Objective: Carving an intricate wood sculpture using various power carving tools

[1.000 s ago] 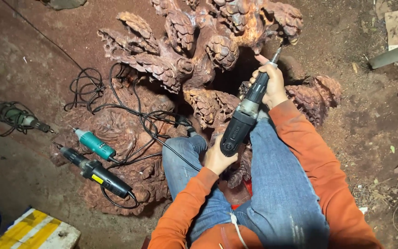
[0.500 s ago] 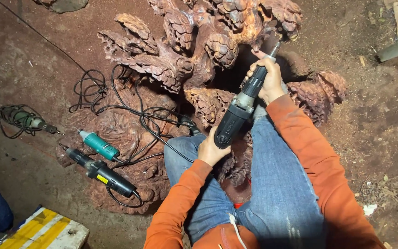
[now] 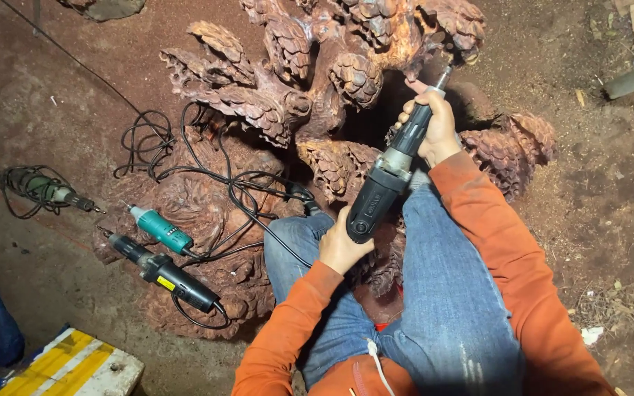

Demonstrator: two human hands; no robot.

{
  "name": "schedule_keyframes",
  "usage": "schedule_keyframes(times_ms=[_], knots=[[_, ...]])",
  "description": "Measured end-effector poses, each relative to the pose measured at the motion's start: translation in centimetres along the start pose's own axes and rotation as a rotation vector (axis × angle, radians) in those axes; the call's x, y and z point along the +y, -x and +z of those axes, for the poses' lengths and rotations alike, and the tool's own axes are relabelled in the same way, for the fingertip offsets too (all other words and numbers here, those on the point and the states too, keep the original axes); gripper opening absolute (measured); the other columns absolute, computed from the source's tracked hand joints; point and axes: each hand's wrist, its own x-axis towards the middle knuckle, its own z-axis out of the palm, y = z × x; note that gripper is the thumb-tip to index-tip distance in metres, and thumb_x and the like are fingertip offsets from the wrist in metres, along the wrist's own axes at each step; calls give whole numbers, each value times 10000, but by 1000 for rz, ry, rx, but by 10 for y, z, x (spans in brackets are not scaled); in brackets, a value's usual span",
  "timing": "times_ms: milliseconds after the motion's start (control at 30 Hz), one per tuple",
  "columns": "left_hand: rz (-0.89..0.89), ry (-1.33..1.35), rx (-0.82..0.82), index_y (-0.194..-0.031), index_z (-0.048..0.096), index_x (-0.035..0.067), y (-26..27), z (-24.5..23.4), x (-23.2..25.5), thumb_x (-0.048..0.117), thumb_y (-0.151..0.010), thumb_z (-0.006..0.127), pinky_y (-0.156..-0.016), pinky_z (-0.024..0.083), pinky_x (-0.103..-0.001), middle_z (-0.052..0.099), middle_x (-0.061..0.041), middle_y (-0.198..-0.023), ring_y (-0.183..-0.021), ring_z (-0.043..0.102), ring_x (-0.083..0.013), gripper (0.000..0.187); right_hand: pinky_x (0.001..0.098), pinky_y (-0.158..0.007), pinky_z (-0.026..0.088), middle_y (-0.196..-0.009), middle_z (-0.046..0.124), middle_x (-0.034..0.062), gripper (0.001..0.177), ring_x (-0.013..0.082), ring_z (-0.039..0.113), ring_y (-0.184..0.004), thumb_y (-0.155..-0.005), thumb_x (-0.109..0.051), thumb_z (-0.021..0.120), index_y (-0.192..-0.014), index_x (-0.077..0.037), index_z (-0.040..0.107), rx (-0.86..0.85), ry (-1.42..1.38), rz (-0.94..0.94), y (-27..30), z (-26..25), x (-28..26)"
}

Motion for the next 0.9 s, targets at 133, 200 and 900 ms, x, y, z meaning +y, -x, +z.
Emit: schedule_keyframes(times_ms=[133, 200, 900], knots=[[-4, 5, 14, -1304, 403, 334, 4, -2, 2, 494, -675, 687, -945, 550, -541, 710, -155, -1094, -1048, 695, -431, 708, 361, -595, 597, -691, 578, 61, 409, 182, 617, -602, -728, -214, 664, -1076, -2, 685, -20, 0, 5, -12, -15, 8], [11, 0, 13, -1304, 408, 351, 1, 1, -5, 552, -662, 691, -942, 551, -543, 711, -145, -1107, -1052, 695, -418, 730, 358, -627, 605, -717, 563, 61, 616, 182, 620, -625, -752, -231, 648, -1333, -33, 609, -49, 16, -15, -19, -25, 14], [198, 181, 84, -1334, 465, 124, 101, -14, 11, 317, -654, 790, -736, 605, -371, 736, -114, -1064, -913, 751, -296, 778, 339, -551, 511, -733, 600, 76, 119, 179, 579, -593, -869, -172, 632, -943, -83, 605, -108, -65, 134, 34, -12, 9]])
